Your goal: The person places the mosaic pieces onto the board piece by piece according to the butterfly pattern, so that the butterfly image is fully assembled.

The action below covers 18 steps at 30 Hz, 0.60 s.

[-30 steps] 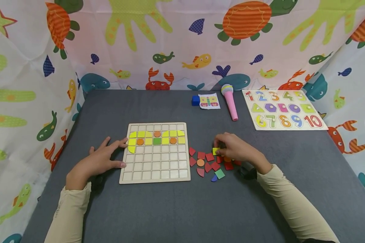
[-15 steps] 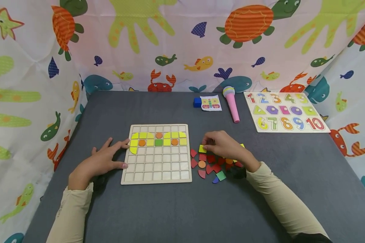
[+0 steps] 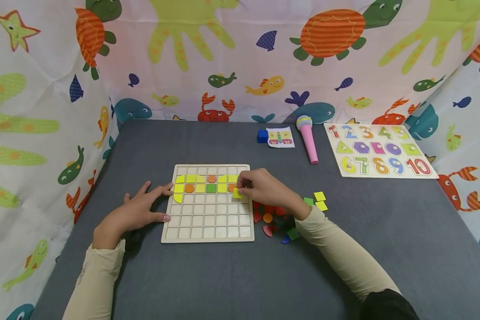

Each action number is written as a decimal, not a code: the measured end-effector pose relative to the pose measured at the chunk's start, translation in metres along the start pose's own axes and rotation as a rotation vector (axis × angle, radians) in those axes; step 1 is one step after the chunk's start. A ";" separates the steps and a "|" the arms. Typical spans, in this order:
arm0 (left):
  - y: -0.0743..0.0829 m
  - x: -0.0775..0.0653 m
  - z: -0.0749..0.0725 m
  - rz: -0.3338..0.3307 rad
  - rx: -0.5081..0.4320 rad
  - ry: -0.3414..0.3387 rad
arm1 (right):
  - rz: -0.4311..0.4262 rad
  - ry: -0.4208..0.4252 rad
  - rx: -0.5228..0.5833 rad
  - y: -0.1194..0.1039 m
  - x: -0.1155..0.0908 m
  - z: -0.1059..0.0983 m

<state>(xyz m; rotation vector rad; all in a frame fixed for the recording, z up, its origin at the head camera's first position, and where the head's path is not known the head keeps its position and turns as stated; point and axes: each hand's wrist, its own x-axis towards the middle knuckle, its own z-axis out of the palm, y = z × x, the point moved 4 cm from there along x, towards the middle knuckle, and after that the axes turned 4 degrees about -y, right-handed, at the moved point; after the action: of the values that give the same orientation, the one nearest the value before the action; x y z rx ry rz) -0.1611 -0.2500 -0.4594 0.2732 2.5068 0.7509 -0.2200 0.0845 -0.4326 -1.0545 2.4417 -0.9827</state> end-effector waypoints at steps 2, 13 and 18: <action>0.000 0.001 0.000 0.003 0.000 -0.002 | -0.028 -0.003 -0.005 -0.007 0.009 0.004; -0.001 0.000 0.001 0.000 -0.013 -0.008 | -0.135 -0.053 -0.026 -0.036 0.048 0.028; -0.001 0.000 0.000 -0.005 -0.010 -0.009 | -0.131 -0.052 -0.025 -0.046 0.062 0.038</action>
<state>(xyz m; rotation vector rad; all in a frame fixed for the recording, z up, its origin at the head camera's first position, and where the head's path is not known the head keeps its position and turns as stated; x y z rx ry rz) -0.1610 -0.2511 -0.4596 0.2657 2.4941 0.7584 -0.2193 -0.0018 -0.4290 -1.2461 2.3750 -0.9536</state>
